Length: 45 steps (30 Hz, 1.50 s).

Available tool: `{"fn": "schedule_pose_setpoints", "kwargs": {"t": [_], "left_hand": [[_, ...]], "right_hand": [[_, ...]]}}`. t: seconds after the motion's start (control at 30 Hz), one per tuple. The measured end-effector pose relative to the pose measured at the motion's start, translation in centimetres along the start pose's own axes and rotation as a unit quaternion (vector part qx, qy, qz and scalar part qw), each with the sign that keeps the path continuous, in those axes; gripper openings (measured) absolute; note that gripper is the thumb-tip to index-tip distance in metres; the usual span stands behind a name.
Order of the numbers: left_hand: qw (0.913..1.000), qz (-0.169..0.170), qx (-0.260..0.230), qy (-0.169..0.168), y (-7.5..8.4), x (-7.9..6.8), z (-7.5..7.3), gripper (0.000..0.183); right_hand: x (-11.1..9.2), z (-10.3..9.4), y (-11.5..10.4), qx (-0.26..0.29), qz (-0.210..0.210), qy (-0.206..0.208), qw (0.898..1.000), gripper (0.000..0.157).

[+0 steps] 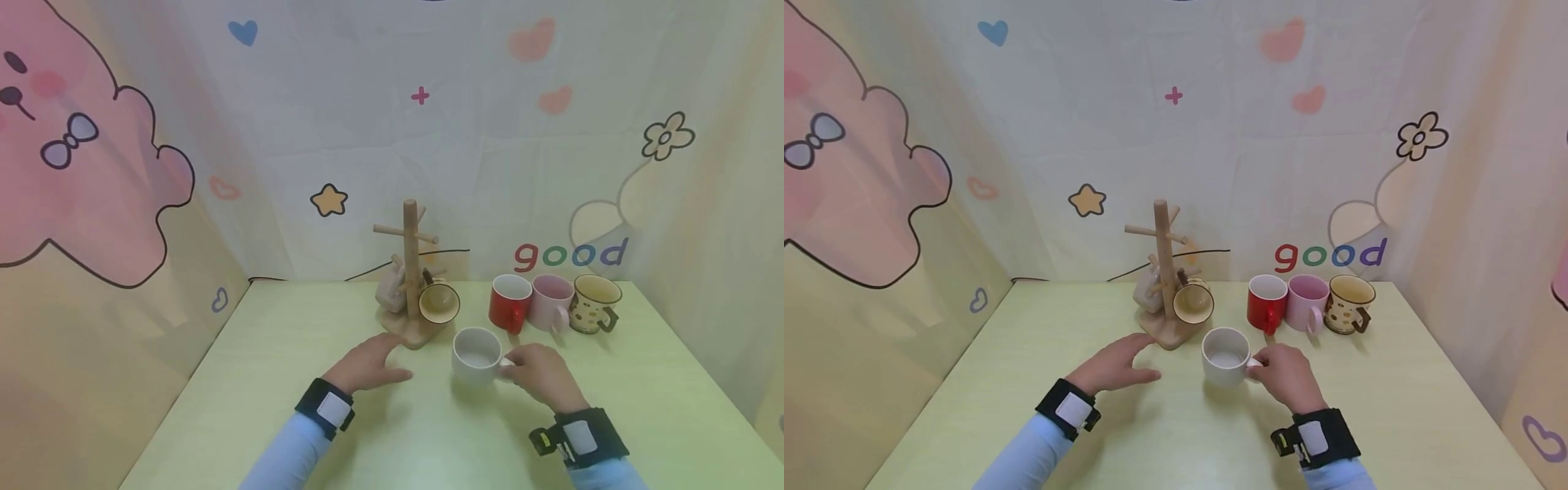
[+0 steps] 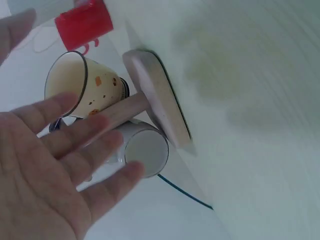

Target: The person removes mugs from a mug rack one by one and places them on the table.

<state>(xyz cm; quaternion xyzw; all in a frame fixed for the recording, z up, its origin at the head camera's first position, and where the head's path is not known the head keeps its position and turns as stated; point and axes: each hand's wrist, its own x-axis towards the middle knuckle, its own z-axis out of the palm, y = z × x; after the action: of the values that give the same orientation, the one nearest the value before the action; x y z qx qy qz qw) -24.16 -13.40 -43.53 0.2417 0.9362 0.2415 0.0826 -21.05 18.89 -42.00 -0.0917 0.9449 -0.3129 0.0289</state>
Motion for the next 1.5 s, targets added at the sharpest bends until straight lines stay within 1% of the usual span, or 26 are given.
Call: {"fn": "schedule_pose_setpoints", "kwargs": {"t": [0.07,0.17,0.23,0.3,0.37,0.43,0.5,0.67,0.9,1.0,1.13,1.23,1.37,1.5], "left_hand": [[0.9985,-0.007,0.051,0.017,0.0,0.0,0.1,0.07],[0.9911,-0.032,0.124,0.039,0.0,-0.1,0.3,0.068],[0.9837,-0.058,0.162,0.051,0.0,-0.3,0.4,0.066],[0.9733,-0.088,0.204,0.056,0.0,-0.5,0.5,0.062],[0.965,-0.114,0.229,0.058,-0.1,-0.7,0.5,0.059],[0.9592,-0.13,0.245,0.057,-0.1,-0.8,0.6,0.056],[0.9583,-0.137,0.245,0.055,-0.2,-0.9,0.6,0.055],[0.9605,-0.141,0.235,0.047,-0.5,-0.9,0.7,0.055],[0.9615,-0.133,0.237,0.044,-0.5,-0.8,0.8,0.054],[0.9617,-0.129,0.237,0.045,-0.5,-0.7,0.9,0.054],[0.9624,-0.13,0.234,0.047,-0.4,-0.8,0.8,0.052],[0.9631,-0.128,0.232,0.048,-0.4,-0.9,0.9,0.052],[0.9632,-0.126,0.233,0.046,-0.4,-0.9,1.0,0.053],[0.9631,-0.128,0.233,0.042,-0.5,-0.9,1.1,0.055]], "right_hand": [[-0.2,-0.1,0.6,0.003,0.026,0.003,1.0,0.016],[-0.6,-0.5,1.4,0.009,0.057,0.006,0.998,0.02],[-0.8,-0.8,1.9,0.014,0.074,0.011,0.997,0.022],[-1.0,-1.2,2.4,0.02,0.089,0.017,0.996,0.024],[-1.1,-1.6,2.8,0.024,0.102,0.024,0.994,0.026],[-1.3,-2.0,3.2,0.025,0.113,0.033,0.993,0.027],[-1.6,-2.3,3.7,0.023,0.123,0.041,0.991,0.028],[-2.2,-3.2,5.2,0.016,0.144,0.052,0.988,0.032],[-3.5,-5.0,7.9,0.01,0.181,0.075,0.981,0.042],[-4.1,-5.7,9.2,0.004,0.195,0.1,0.976,0.047],[-4.4,-6.3,10.6,-0.015,0.206,0.149,0.967,0.044],[-4.4,-6.4,11.5,-0.025,0.218,0.171,0.961,0.042],[-4.3,-6.4,12.3,-0.022,0.239,0.172,0.955,0.045],[-4.5,-6.2,12.6,-0.024,0.257,0.171,0.951,0.048]]}}
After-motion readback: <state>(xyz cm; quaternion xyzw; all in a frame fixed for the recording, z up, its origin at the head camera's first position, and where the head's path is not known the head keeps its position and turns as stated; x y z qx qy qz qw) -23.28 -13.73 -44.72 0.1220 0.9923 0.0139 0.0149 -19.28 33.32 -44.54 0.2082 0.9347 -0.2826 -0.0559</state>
